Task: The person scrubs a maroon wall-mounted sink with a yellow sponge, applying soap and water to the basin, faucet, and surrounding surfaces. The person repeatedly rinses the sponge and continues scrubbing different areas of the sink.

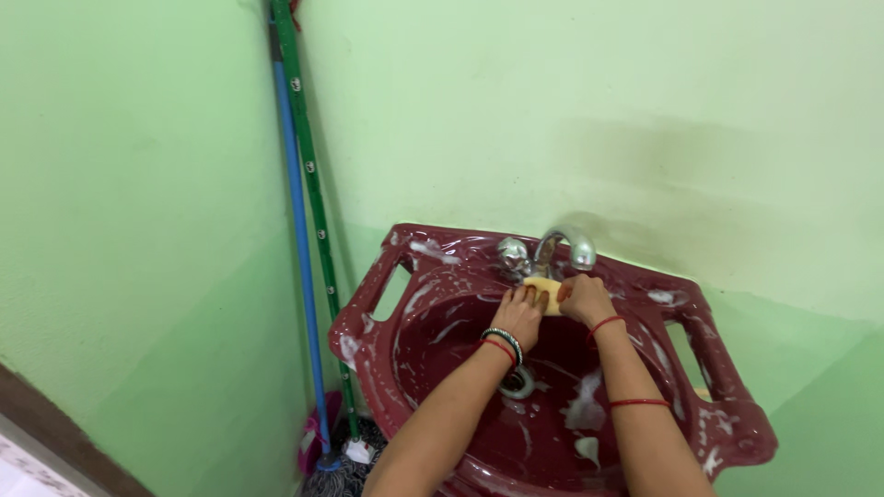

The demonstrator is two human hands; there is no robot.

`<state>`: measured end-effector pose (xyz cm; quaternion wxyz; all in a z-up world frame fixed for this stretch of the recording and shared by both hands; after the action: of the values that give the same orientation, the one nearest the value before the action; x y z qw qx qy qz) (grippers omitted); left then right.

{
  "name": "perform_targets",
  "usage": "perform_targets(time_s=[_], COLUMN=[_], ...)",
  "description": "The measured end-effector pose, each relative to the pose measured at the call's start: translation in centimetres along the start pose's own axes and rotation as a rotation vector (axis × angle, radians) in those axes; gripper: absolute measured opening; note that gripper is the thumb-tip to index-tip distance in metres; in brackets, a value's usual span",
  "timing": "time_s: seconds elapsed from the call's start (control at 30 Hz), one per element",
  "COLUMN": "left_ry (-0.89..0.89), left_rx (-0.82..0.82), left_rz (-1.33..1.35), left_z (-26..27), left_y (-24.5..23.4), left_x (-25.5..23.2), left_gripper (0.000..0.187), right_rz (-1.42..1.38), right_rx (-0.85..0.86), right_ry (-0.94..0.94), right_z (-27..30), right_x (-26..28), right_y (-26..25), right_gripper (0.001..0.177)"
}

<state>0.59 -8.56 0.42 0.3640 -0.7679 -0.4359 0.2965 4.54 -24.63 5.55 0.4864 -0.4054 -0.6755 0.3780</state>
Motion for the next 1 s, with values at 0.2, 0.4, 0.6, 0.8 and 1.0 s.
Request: perform_targets(time_s=[0.2,0.4,0.6,0.8,1.0], left_ry=[-0.011,-0.095,-0.111,-0.025,-0.013], left_rx=[0.281,0.300,0.239,0.314,0.031], left_rz=[-0.078,-0.010,0.032,0.128,0.063], left_z=[-2.9,-5.1,-5.9,-5.8,-5.6], left_y=[1.3,2.4,3.9,3.6,5.8], left_x=[-2.5,-4.8,-8.5,-12.4,-12.9], left_gripper=[0.056,0.056,0.068,0.078,0.030], right_rz=[0.024,0.018,0.303,0.461,0.680], right_rx=[0.026,-0.018,-0.109,-0.317,-0.343], right_ry=[-0.065,-0.039,-0.012,0.253,0.162], right_z=[0.8,3.8,5.1,6.7,7.1], right_x=[-3.3,-5.3,-8.1,-10.0,-7.1], right_y=[-0.5,-2.4,-2.8,-3.0,-3.1], right_gripper=[0.034,0.056,0.060,0.028,0.020])
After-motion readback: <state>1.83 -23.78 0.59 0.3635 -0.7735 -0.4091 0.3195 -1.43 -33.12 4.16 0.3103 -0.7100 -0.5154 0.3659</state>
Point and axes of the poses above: each hand's wrist, its own z-axis away from the middle knuckle, its own y-axis out of the palm, x = y × z, the point moved 3 cm from there along -z, towards the middle knuckle, and after that the axes turned 8 degrees about -y, right-handed, at the moved point
